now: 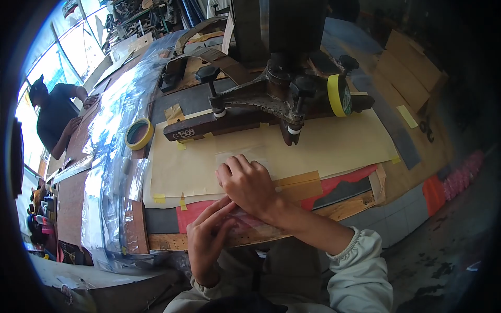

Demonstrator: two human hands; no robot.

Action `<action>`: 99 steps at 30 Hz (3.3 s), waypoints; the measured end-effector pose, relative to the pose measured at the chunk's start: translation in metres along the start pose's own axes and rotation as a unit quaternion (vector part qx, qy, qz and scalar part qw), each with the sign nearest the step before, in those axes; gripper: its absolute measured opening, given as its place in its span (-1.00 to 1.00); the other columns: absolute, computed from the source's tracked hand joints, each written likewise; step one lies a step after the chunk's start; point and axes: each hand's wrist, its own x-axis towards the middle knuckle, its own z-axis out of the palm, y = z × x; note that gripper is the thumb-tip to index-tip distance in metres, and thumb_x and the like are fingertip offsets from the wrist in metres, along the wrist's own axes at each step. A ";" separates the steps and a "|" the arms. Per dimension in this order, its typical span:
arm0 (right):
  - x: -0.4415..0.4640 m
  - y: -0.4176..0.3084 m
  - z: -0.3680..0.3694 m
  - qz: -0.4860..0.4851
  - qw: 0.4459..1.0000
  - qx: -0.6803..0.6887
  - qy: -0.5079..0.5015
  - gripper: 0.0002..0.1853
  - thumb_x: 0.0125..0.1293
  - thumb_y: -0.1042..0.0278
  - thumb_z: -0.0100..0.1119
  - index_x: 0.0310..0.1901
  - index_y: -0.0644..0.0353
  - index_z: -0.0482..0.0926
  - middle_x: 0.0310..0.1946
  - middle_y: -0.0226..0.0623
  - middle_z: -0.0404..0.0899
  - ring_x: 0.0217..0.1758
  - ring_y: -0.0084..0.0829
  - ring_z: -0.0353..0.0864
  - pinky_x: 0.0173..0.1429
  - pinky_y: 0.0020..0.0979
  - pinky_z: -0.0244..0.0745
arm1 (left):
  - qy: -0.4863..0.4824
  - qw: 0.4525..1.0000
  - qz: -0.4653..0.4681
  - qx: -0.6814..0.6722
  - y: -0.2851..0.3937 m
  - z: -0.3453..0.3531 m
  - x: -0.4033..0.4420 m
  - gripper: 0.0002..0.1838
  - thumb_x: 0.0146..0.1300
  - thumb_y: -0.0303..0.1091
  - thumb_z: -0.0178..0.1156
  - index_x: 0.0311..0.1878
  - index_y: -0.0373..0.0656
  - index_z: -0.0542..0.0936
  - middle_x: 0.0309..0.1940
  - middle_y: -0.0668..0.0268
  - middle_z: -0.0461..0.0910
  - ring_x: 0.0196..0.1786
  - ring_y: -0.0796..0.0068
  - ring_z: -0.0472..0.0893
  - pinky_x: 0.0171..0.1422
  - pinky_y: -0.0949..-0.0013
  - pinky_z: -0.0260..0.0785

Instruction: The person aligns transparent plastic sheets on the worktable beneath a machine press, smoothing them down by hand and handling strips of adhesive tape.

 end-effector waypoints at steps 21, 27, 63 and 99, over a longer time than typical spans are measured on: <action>-0.083 -0.049 -0.088 0.317 0.922 0.200 0.095 -0.85 0.26 0.40 0.21 -0.24 0.32 0.56 -0.33 -0.20 0.56 -0.28 -0.30 0.61 -0.20 -0.36 0.53 | 0.027 0.951 -0.043 -0.304 -0.014 -0.002 -0.005 -0.63 0.29 -0.55 0.14 0.18 -0.36 0.49 0.18 0.13 0.50 0.03 0.47 0.61 0.05 0.48 0.54; -0.106 -0.048 -0.085 0.394 0.795 0.457 0.060 -0.75 0.41 0.28 0.07 -0.10 0.33 0.54 -0.31 -0.19 0.64 -0.40 -0.50 0.64 -0.29 -0.50 0.53 | 0.000 0.946 -0.065 -0.318 -0.015 -0.008 -0.025 -0.63 0.28 -0.57 0.16 0.16 -0.39 0.49 0.20 0.10 0.48 0.02 0.40 0.63 0.03 0.46 0.56; -0.181 -0.075 -0.134 0.448 0.691 0.566 -0.030 -0.36 0.32 0.44 0.16 0.34 0.32 0.08 -0.43 -0.15 0.63 -0.47 -0.52 0.62 -0.34 -0.56 0.52 | -0.099 0.728 -0.183 -0.653 0.033 0.018 -0.020 -0.43 0.49 -0.11 -0.22 0.46 -0.13 0.03 0.38 -0.11 0.17 0.42 -0.01 0.23 0.33 -0.13 0.30; -0.107 -0.039 -0.103 0.137 0.917 0.314 0.202 -0.84 0.29 0.32 0.22 -0.29 0.18 0.46 -0.54 -0.31 0.58 -0.31 -0.35 0.53 -0.29 -0.43 0.43 | 0.053 0.974 0.212 -0.062 0.001 0.023 -0.066 -0.26 0.38 0.22 -0.34 0.02 -0.20 0.65 0.37 -0.17 0.18 0.48 -0.13 0.09 0.53 -0.13 -0.42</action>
